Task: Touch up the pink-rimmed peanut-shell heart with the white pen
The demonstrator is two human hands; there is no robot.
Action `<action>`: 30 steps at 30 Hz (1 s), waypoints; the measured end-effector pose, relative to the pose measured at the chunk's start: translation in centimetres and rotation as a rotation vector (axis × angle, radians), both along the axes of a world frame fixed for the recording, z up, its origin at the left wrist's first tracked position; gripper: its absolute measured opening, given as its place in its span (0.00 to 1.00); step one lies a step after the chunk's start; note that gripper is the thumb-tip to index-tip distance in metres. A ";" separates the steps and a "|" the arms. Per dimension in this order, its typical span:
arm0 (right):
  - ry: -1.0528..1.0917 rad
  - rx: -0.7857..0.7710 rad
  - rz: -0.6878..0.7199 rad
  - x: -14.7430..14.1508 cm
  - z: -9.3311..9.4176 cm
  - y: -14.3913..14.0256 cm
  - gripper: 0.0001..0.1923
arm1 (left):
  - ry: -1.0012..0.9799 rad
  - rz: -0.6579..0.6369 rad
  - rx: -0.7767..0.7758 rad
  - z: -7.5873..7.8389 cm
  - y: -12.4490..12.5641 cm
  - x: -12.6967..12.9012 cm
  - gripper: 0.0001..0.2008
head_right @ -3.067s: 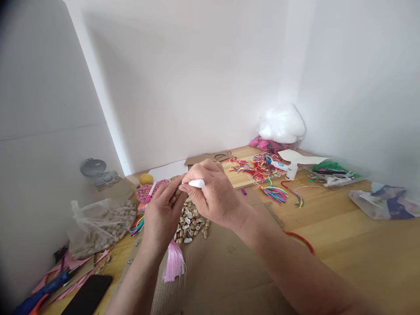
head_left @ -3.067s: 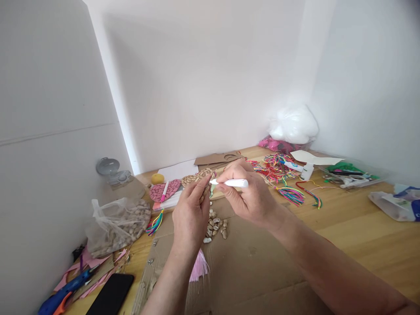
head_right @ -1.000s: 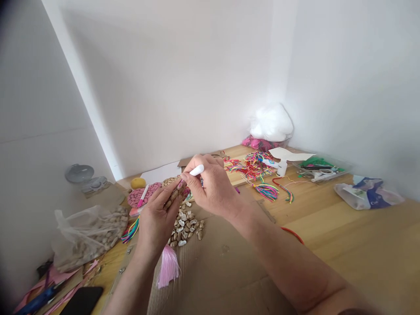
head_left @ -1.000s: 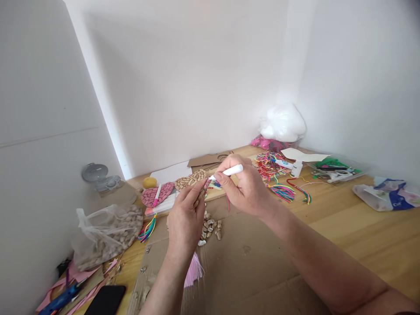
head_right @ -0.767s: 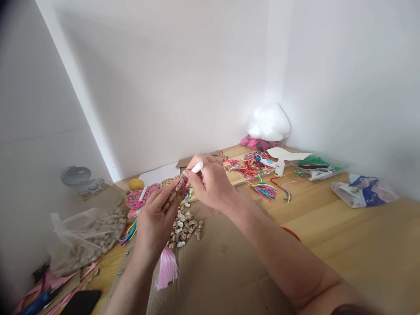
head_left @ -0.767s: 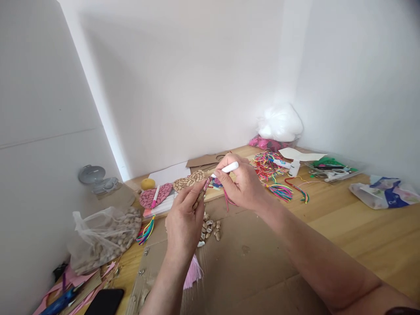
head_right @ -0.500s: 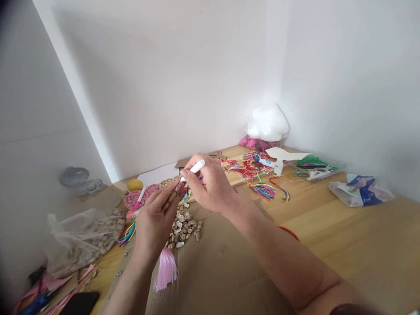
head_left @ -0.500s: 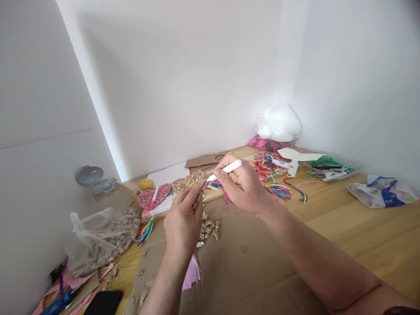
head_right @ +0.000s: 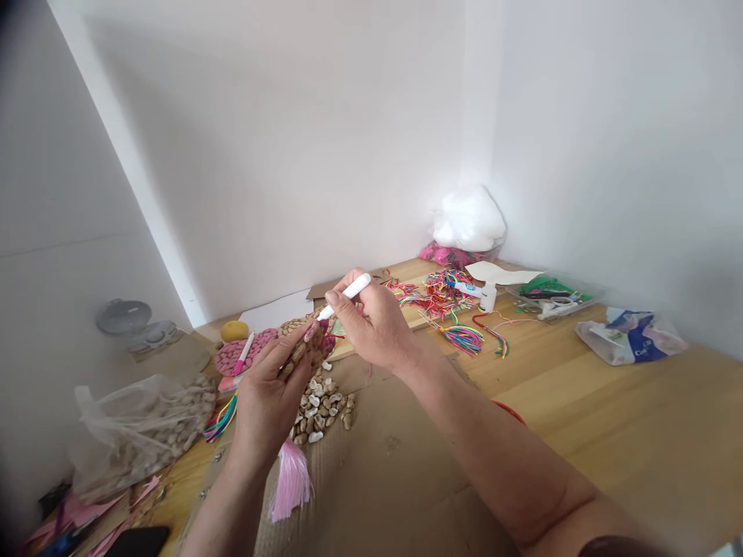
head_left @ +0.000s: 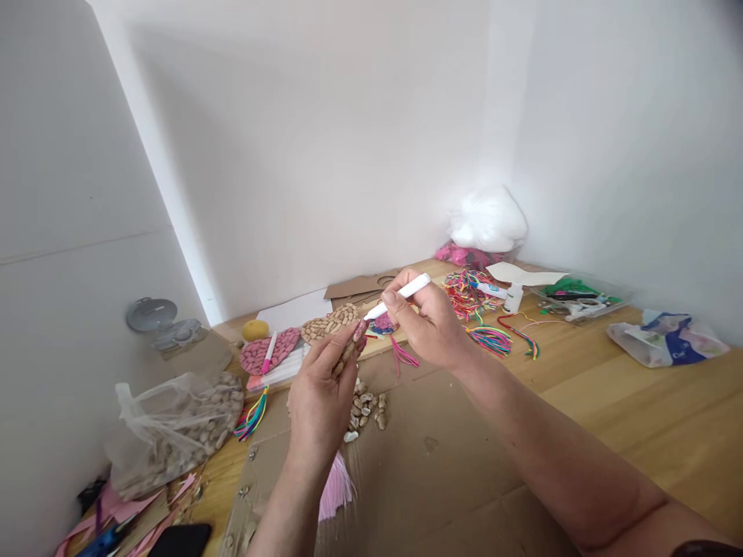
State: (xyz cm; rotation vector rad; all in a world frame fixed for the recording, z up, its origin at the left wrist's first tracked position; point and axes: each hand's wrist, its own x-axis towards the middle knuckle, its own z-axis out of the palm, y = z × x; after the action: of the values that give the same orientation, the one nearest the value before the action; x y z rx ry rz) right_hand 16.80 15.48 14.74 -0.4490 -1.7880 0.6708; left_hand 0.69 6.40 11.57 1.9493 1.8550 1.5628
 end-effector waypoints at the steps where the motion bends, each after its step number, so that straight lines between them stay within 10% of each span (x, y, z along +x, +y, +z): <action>1: -0.001 -0.008 0.010 0.0 -0.1 0.0 0.14 | -0.013 -0.012 0.002 0.0 0.0 0.0 0.17; 30: -0.050 0.177 -0.106 -0.2 0.7 -0.9 0.10 | -0.041 -0.017 -0.021 -0.4 0.1 -0.3 0.18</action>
State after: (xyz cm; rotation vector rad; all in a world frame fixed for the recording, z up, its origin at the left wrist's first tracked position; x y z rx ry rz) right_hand 16.63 14.53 15.42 -0.4407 -1.8386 0.4267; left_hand 0.36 6.52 11.18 1.9048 1.8276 1.5599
